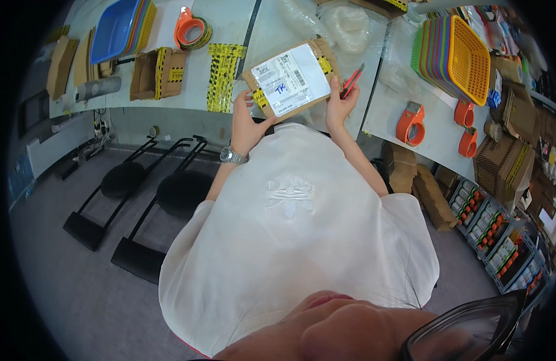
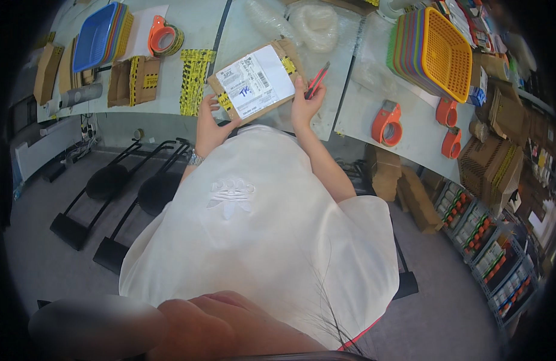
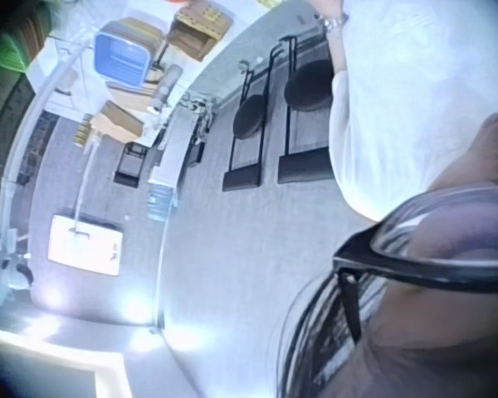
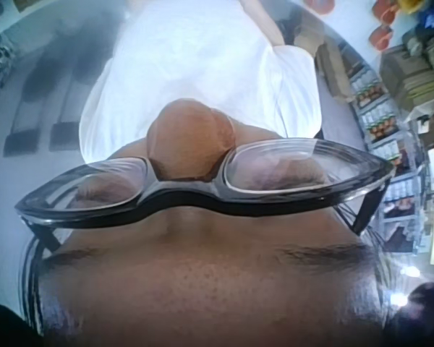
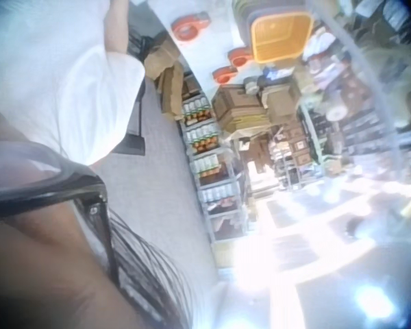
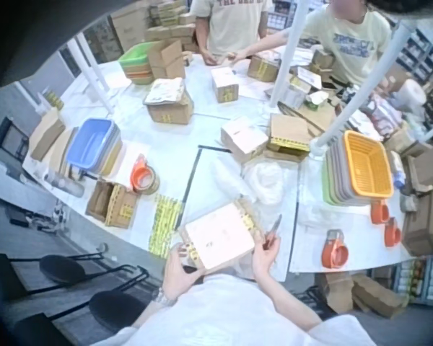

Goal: The person uses a red box cutter to open several small cardboard boxes on a cluttered packing table. They cut the tape on the boxes, open the flaps, and remove items wrapped in bubble wrap.

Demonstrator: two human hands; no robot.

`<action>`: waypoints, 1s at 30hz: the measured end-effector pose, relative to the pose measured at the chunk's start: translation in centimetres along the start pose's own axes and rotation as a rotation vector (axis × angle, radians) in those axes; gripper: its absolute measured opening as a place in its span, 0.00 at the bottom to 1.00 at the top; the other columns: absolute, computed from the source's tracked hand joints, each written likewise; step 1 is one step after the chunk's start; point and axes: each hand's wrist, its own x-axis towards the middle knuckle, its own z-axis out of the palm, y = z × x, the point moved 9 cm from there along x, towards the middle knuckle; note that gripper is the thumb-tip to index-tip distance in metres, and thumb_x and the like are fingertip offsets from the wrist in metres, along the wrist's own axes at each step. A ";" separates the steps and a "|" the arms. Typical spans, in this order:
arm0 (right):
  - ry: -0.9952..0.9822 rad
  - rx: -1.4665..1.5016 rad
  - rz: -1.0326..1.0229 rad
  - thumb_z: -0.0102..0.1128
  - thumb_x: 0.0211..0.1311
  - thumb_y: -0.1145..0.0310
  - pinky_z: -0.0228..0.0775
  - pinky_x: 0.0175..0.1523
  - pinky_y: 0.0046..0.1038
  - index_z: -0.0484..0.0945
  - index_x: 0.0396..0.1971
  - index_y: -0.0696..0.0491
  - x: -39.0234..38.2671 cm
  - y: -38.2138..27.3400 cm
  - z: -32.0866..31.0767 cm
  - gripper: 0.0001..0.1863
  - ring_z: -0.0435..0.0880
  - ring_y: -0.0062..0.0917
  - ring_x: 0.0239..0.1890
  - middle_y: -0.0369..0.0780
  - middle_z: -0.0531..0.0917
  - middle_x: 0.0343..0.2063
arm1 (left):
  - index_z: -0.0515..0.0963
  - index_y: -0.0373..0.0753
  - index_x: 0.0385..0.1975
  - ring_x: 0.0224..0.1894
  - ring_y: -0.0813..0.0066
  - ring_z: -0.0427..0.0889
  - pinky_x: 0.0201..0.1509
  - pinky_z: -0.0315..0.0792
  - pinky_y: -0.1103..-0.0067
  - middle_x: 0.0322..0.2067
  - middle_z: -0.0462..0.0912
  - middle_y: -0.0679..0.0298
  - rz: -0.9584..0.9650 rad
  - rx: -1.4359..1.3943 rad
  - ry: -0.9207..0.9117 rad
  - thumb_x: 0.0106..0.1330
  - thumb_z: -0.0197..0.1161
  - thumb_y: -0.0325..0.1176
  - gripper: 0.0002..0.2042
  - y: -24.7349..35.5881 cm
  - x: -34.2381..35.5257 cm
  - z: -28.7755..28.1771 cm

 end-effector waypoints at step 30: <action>-0.271 -0.195 -0.199 0.72 0.60 0.62 0.63 0.32 0.22 0.71 0.34 0.55 -2.7 -5.4 4.6 0.18 0.69 0.15 0.28 0.32 0.73 0.25 | 0.60 0.25 0.67 0.75 0.44 0.50 0.74 0.47 0.51 0.71 0.54 0.40 -0.030 0.338 0.215 0.59 0.66 0.50 0.43 -0.4 6.4 0.2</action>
